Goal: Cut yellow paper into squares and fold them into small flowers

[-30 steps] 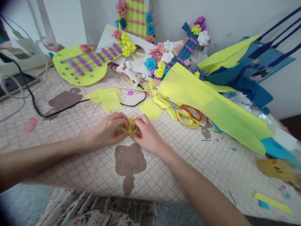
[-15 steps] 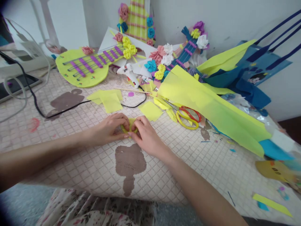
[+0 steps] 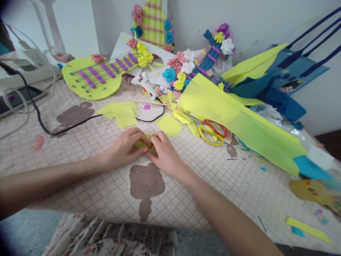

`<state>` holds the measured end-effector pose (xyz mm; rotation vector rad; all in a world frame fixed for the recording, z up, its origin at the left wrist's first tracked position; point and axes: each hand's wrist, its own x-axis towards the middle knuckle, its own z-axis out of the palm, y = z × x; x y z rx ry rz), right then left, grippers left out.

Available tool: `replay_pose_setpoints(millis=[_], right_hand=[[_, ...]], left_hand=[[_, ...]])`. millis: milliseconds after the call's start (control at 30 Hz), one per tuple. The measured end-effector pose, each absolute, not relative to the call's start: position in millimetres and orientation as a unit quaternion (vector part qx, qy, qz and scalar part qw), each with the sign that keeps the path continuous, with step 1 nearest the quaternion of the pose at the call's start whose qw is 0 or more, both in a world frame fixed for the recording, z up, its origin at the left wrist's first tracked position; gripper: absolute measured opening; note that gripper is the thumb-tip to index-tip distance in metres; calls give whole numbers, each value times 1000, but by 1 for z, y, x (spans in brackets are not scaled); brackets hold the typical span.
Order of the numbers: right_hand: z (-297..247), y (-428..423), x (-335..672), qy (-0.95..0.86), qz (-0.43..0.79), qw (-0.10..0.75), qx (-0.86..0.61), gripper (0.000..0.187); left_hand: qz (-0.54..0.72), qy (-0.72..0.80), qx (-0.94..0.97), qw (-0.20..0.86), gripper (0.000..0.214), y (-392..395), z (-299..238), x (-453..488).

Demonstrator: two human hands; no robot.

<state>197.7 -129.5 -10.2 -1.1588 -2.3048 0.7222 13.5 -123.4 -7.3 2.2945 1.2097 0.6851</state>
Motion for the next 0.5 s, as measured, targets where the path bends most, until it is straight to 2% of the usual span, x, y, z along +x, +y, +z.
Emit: replay_pose_setpoints(millis=[300,500], right_hand=[[-1,-123,209,-824,339,236,-389,20],[-8,-123,207,-818,260,258,-444,17]], left_hand=[[211,450,860,117,15,-132,-14,20],[205,453,860,113,14,-134,-14,20]])
